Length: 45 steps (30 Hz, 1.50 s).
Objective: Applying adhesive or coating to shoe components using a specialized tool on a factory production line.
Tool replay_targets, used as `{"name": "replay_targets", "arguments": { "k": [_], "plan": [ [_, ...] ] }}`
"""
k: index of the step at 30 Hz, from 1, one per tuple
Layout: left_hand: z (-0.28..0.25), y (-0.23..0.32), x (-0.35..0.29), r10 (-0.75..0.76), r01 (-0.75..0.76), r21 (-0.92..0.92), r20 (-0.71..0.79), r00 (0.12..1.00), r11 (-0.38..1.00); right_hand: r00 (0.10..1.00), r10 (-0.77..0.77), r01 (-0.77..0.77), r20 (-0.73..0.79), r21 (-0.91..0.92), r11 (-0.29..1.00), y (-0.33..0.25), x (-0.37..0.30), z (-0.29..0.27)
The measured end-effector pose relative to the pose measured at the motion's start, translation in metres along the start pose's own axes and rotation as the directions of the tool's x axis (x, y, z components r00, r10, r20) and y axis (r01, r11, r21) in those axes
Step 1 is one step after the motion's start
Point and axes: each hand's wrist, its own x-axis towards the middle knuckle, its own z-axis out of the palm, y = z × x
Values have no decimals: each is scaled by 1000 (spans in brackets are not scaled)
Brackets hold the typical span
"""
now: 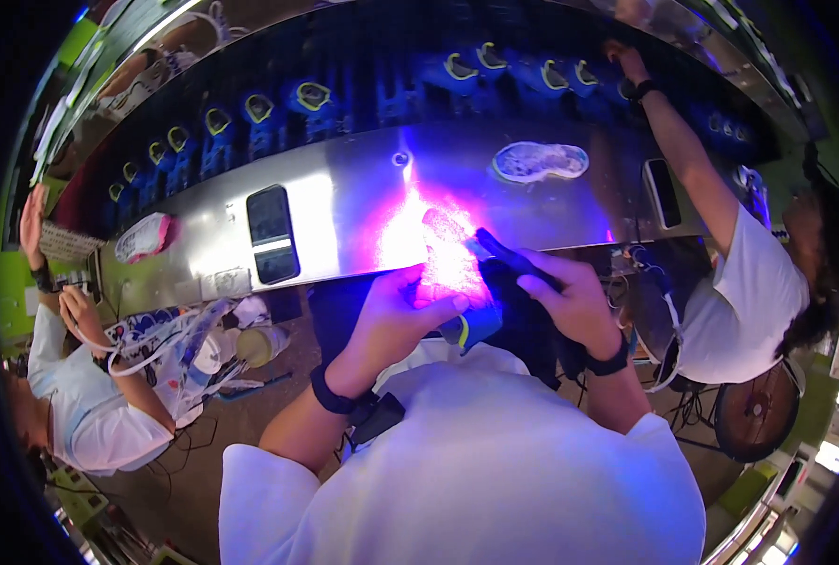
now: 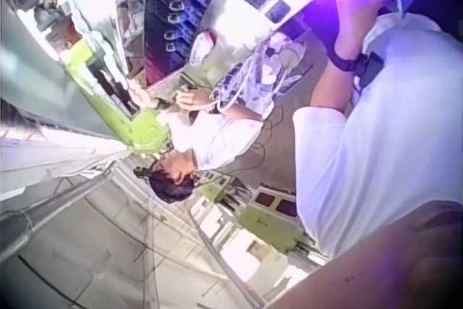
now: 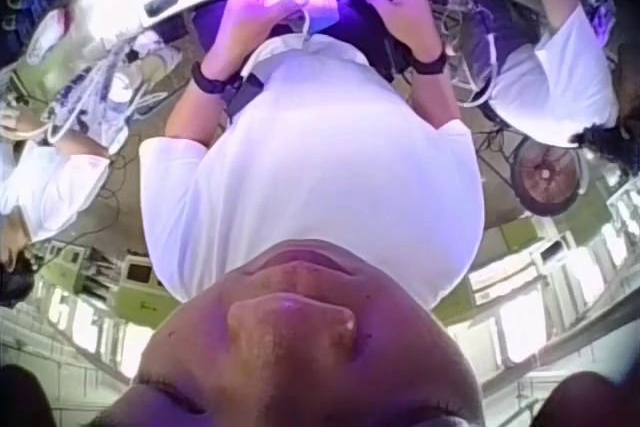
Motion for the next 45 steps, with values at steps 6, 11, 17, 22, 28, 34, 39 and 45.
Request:
{"name": "replay_targets", "arguments": {
  "k": [6,11,17,22,28,34,39,45],
  "plan": [
    [9,29,6,25,-12,165,-77,997,986,991,44,-58,126,105,993,13,-17,-26],
    [17,12,14,114,-108,65,-88,990,992,982,55,-64,181,43,997,17,-32,-44],
    [27,-6,26,76,-31,210,-208,975,977,997,76,-76,27,14,997,27,-40,-37],
    [25,-6,26,75,-20,234,-231,970,972,990,126,-129,55,40,991,12,-31,-43],
    [22,17,19,108,-114,-21,-189,976,993,997,22,-19,75,-41,999,4,-30,-43],
    [14,15,13,-30,-14,-195,-223,974,981,998,6,3,58,-164,987,-12,-18,-34],
    [7,3,11,-107,47,-309,-179,978,950,995,46,-12,89,-349,937,-37,-8,-34],
    [-2,3,1,-60,-26,-306,-268,961,952,992,-27,65,124,-313,948,-52,7,-23]
  ]
}}
